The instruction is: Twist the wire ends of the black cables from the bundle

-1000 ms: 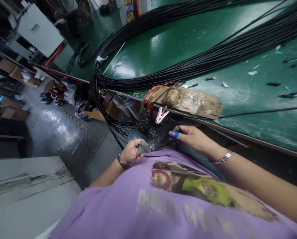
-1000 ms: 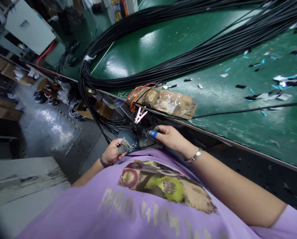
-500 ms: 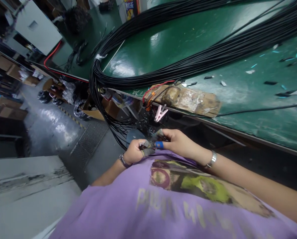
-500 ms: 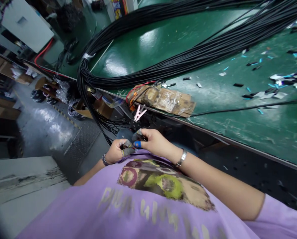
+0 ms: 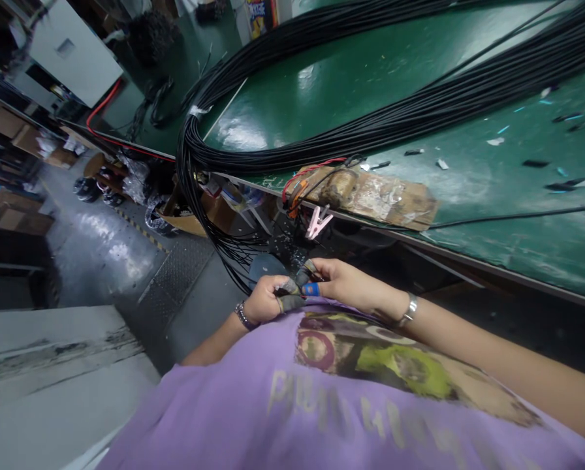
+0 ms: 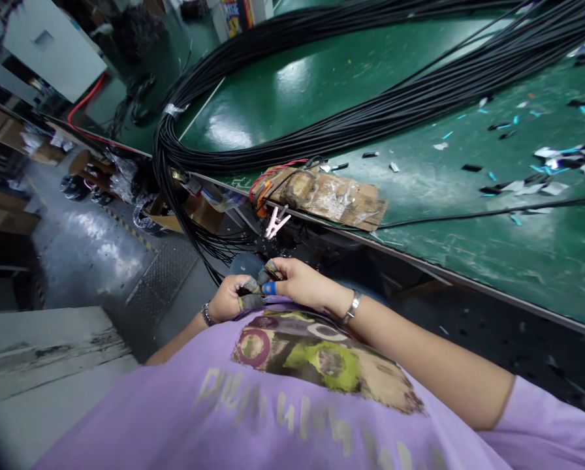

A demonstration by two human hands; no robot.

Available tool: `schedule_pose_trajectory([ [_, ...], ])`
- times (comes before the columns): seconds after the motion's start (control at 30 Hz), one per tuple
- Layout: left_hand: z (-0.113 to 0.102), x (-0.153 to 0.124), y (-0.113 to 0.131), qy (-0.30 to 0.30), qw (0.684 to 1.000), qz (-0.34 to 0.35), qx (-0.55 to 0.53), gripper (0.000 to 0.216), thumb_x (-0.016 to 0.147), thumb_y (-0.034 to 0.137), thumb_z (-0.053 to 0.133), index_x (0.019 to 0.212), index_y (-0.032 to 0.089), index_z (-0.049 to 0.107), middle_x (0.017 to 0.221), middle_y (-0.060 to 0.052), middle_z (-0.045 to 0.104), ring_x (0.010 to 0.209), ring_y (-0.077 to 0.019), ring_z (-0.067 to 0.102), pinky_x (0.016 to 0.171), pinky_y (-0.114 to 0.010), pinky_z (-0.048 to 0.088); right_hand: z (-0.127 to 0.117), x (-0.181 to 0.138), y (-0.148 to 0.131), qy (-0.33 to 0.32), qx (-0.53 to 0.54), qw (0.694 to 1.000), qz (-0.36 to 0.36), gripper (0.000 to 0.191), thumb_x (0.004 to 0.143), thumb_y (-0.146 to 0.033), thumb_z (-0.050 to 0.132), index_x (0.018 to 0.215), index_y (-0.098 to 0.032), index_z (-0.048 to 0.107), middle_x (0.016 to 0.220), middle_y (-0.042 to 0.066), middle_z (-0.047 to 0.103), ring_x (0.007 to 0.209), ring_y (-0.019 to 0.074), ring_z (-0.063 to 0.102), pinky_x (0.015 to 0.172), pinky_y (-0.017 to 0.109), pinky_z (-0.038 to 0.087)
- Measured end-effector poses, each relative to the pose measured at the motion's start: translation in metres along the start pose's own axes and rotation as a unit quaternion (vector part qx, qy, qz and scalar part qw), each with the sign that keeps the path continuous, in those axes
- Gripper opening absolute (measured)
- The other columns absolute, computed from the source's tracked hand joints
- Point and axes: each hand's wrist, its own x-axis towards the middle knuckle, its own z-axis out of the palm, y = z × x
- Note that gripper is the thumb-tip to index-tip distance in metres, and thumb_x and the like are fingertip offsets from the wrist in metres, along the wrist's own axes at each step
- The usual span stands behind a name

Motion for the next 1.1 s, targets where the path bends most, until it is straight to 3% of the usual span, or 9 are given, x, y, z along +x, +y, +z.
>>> schedule_pose_trajectory([
  [0.1, 0.001, 0.0, 0.0, 0.013, 0.999, 0.001, -0.033, 0.044, 0.051, 0.047, 0.08, 0.056, 0.011, 0.056, 0.053, 0.002, 0.051, 0.051, -0.0059, 0.043, 0.05, -0.018, 0.039, 0.002, 0.002, 0.003, 0.03, -0.003, 0.999, -0.013, 0.026, 0.055, -0.029, 0.07, 0.07, -0.019, 0.05, 0.064, -0.006, 0.051, 0.064, 0.012, 0.048, 0.065, 0.029, 0.042],
  [0.27, 0.001, -0.002, -0.009, 0.064, 0.995, 0.0, -0.072, 0.045, 0.055, 0.052, 0.076, 0.059, 0.012, 0.057, 0.045, 0.003, 0.049, 0.04, -0.0038, 0.039, 0.042, -0.017, 0.034, 0.0, 0.003, 0.002, 0.142, -0.034, 0.989, -0.034, 0.02, 0.058, -0.027, 0.067, 0.067, -0.019, 0.051, 0.065, -0.004, 0.052, 0.064, 0.012, 0.047, 0.063, 0.028, 0.04],
  [0.5, 0.003, 0.001, -0.007, 0.111, 0.992, 0.018, -0.057, 0.04, 0.053, 0.046, 0.08, 0.06, 0.013, 0.059, 0.046, 0.004, 0.049, 0.044, -0.0046, 0.042, 0.047, -0.017, 0.037, -0.001, -0.008, -0.004, 0.096, 0.07, 0.993, -0.027, 0.035, 0.056, -0.042, 0.075, 0.07, -0.017, 0.054, 0.067, -0.004, 0.054, 0.062, 0.0099, 0.047, 0.064, 0.027, 0.041],
  [0.67, 0.005, 0.002, -0.002, 0.093, 0.995, 0.0, -0.048, 0.043, 0.051, 0.049, 0.08, 0.059, 0.012, 0.059, 0.048, 0.004, 0.049, 0.047, -0.0052, 0.042, 0.05, -0.019, 0.038, -0.001, -0.009, -0.006, 0.085, 0.005, 0.995, -0.049, 0.033, 0.057, -0.04, 0.075, 0.071, -0.018, 0.055, 0.069, -0.003, 0.056, 0.065, 0.012, 0.05, 0.067, 0.029, 0.045],
  [0.9, 0.008, 0.004, 0.0, 0.056, 0.997, -0.028, -0.051, 0.045, 0.048, 0.046, 0.082, 0.057, 0.011, 0.055, 0.051, 0.004, 0.05, 0.048, -0.0044, 0.041, 0.049, -0.018, 0.036, 0.005, -0.008, -0.007, 0.122, -0.182, 0.963, -0.156, 0.012, 0.069, -0.028, 0.063, 0.073, -0.019, 0.056, 0.07, 0.0, 0.06, 0.067, 0.0151, 0.052, 0.064, 0.029, 0.045],
  [1.1, 0.006, 0.004, -0.001, 0.089, 0.995, -0.007, -0.038, 0.043, 0.052, 0.049, 0.079, 0.057, 0.013, 0.056, 0.046, 0.005, 0.047, 0.046, -0.0053, 0.041, 0.049, -0.019, 0.037, 0.0, -0.004, 0.0, 0.196, -0.127, 0.963, -0.134, 0.014, 0.068, -0.031, 0.061, 0.072, -0.021, 0.053, 0.07, 0.0, 0.057, 0.066, 0.0157, 0.052, 0.065, 0.031, 0.046],
])
